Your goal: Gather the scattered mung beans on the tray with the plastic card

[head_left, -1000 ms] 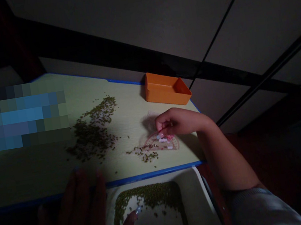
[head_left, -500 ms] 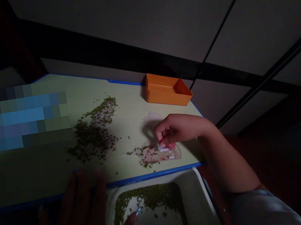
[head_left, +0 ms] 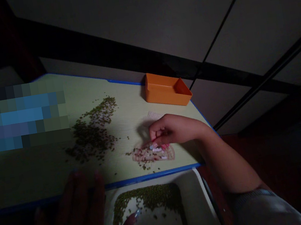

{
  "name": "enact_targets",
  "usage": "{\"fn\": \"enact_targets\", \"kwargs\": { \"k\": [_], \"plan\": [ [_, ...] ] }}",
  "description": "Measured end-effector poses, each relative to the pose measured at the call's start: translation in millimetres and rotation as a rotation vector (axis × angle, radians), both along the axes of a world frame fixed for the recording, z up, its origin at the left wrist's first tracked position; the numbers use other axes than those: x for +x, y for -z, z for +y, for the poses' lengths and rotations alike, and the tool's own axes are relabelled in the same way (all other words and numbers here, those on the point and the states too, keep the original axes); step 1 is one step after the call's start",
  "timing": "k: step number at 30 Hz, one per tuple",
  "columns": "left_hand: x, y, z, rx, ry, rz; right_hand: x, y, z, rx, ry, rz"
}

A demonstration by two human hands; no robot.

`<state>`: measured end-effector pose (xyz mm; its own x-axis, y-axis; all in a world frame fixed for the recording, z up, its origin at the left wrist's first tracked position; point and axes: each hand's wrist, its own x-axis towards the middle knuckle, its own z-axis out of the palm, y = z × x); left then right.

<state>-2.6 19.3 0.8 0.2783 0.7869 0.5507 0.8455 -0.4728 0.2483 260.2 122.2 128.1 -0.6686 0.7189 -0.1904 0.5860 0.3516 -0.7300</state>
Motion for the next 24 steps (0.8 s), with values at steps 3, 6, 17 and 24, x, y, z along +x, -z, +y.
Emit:
{"fn": "enact_targets", "kwargs": {
  "k": [3,6,17,24],
  "plan": [
    [1,0.6,-1,-0.023,-0.014,-0.016,3,-3.0,0,0.008,0.034,0.029],
    [1,0.7,-1,-0.027,-0.011,-0.026,3,-2.5,0,-0.073,-0.009,0.038],
    [0,-1.0,-1,-0.023,0.000,0.018,-12,17.8,8,-0.046,-0.025,0.042],
    [1,-0.2,-1,0.001,0.000,0.003,-10,15.7,9,0.009,0.049,0.076]
  ]
}}
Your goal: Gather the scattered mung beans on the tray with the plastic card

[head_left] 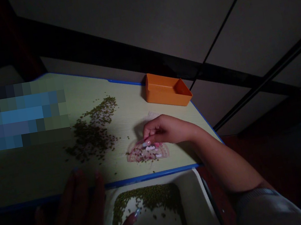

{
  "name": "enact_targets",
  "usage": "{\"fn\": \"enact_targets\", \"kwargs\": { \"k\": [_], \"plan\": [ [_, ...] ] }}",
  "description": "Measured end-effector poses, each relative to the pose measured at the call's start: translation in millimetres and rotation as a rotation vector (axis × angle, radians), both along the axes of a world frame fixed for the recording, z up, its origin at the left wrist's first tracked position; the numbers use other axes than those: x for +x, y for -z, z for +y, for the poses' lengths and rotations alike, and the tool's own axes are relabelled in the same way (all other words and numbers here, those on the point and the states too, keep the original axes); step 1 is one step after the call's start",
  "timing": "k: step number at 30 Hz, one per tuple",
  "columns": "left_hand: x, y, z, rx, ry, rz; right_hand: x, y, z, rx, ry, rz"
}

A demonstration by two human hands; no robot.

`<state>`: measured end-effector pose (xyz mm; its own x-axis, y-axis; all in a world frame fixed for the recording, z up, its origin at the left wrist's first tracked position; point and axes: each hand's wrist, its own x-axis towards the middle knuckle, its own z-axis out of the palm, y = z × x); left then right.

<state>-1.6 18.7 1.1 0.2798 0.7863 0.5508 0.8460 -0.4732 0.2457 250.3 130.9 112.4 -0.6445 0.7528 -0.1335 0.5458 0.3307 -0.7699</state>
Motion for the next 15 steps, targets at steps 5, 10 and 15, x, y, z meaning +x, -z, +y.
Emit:
{"fn": "enact_targets", "kwargs": {
  "k": [5,10,15],
  "plan": [
    [-1,0.3,-1,-0.024,0.005,-0.003,12,-9.2,-1,-0.004,0.026,0.030],
    [-4,3.0,0,-0.048,0.005,-0.007,39,-24.7,-2,-0.230,-0.076,-0.092],
    [-4,6.1,1,-0.007,-0.005,0.002,51,-31.3,-2,-0.216,-0.021,-0.163]
  ]
}}
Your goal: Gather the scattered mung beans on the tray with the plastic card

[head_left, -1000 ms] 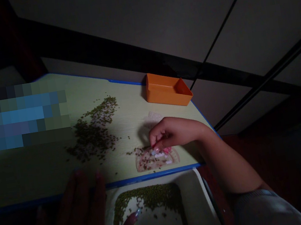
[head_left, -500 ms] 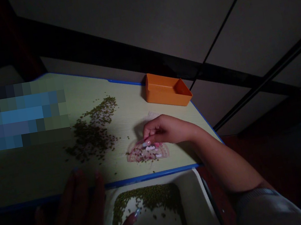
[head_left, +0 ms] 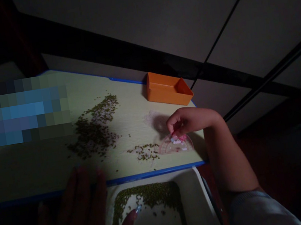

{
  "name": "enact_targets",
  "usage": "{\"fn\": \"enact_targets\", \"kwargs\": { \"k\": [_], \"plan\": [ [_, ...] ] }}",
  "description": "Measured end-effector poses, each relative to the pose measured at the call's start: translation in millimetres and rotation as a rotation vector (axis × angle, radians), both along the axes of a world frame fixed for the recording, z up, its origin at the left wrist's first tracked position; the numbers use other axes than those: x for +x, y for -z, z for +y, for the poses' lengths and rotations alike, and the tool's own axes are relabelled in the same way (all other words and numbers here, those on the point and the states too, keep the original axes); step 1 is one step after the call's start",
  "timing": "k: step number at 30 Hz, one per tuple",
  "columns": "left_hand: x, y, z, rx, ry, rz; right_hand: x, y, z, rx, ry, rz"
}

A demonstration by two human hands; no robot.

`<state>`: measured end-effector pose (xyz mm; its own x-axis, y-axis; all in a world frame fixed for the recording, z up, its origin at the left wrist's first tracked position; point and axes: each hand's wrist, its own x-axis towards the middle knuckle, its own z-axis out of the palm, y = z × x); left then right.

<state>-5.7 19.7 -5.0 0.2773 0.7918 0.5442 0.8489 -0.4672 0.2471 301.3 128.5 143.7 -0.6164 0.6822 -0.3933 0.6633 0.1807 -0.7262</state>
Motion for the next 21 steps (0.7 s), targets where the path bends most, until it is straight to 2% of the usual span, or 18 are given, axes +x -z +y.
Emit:
{"fn": "enact_targets", "kwargs": {
  "k": [11,16,21],
  "plan": [
    [4,-6.5,-3,-0.015,-0.010,0.007,-9,7.5,1,-0.011,-0.028,-0.050],
    [4,-3.4,0,0.012,0.007,-0.013,-11,5.5,-2,-0.062,-0.080,-0.013],
    [2,-6.4,-1,-0.028,0.011,0.014,-8,2.2,-3,-0.085,-0.064,-0.017]
  ]
}}
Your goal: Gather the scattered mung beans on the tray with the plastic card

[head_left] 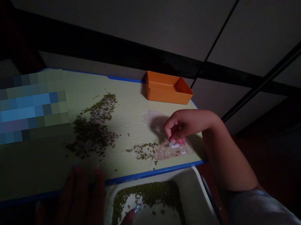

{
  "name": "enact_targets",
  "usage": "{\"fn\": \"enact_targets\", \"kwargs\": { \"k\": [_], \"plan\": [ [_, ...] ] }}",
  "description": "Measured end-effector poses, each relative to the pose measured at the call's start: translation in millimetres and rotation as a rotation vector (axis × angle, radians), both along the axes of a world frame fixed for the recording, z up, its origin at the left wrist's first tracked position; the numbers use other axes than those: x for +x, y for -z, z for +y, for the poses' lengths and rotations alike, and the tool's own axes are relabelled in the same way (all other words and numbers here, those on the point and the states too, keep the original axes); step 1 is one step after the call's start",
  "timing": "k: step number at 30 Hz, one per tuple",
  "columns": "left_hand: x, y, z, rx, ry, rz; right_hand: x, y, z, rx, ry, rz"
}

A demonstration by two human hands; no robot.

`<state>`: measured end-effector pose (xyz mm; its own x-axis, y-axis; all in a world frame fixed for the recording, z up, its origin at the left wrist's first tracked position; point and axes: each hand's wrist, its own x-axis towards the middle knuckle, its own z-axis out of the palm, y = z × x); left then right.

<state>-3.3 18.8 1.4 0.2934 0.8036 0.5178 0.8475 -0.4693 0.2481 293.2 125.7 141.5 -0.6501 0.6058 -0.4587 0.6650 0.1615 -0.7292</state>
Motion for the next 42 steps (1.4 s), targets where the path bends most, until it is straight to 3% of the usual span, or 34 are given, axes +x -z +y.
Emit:
{"fn": "enact_targets", "kwargs": {
  "k": [17,28,37,42],
  "plan": [
    [0,2.6,-1,0.007,-0.005,-0.062,-5,2.5,-3,-0.012,-0.021,-0.024],
    [-1,1.6,0,0.012,-0.006,-0.028,-7,0.9,-1,0.087,-0.007,-0.142],
    [-1,1.1,-2,-0.002,0.005,-0.009,-9,0.8,-5,-0.006,-0.036,0.014],
    [-1,-0.4,-2,-0.023,-0.001,-0.007,-10,-0.3,-6,-0.028,-0.046,-0.004]
  ]
}}
